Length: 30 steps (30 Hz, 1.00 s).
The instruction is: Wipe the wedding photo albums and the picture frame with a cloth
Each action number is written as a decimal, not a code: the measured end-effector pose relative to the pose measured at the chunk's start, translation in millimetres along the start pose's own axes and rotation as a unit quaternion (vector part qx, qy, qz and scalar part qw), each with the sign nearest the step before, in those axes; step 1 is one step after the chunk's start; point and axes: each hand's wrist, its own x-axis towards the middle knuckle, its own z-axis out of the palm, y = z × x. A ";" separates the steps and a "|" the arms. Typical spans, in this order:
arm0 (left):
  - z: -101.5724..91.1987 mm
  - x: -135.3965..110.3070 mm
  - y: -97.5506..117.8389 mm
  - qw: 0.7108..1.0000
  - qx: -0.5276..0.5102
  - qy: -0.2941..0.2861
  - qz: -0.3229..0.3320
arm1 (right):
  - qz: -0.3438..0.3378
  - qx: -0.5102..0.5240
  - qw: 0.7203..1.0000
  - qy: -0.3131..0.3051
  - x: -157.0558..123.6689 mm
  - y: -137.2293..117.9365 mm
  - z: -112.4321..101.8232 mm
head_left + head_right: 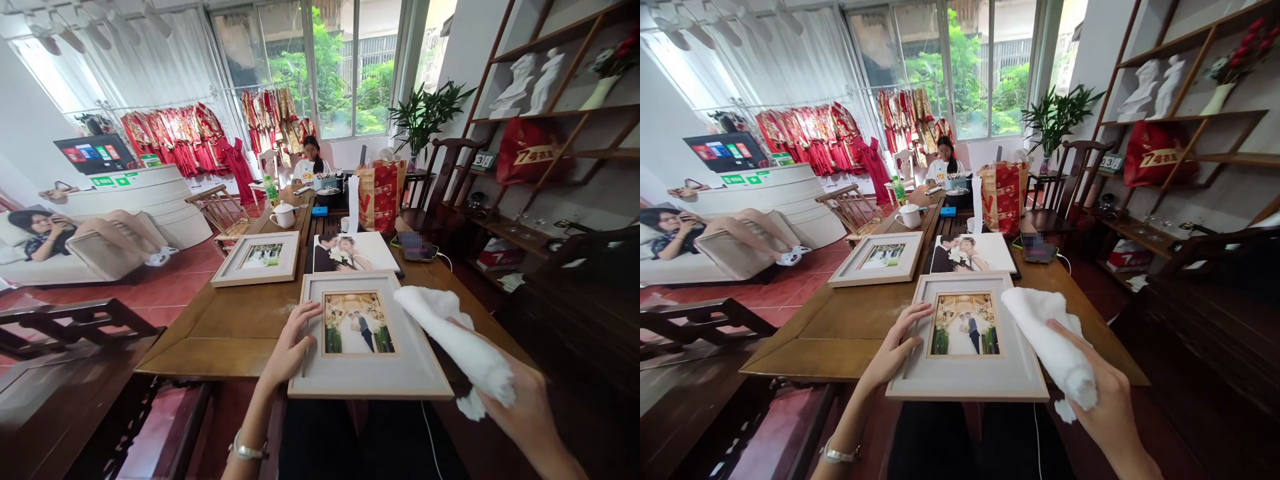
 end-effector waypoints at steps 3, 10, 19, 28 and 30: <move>-1.5 1.8 -0.7 1.000 -0.001 -0.009 -0.015 | -0.154 -0.017 0.985 -0.072 25.5 -18.0 9.6; -6.9 5.8 -0.2 0.999 -0.005 -0.029 -0.024 | -0.148 -0.088 0.954 -0.245 53.0 -32.5 24.2; -4.2 1.4 -9.3 0.998 -0.018 -0.053 0.009 | -0.099 0.022 0.962 -0.252 48.0 -13.3 26.2; 1.5 4.9 -9.3 0.998 -0.048 -0.032 0.020 | -0.143 0.042 0.980 -0.133 22.9 -8.8 38.4; 1.4 4.7 -9.5 0.998 -0.057 -0.034 0.017 | -0.146 0.043 0.980 -0.128 22.8 -8.3 37.1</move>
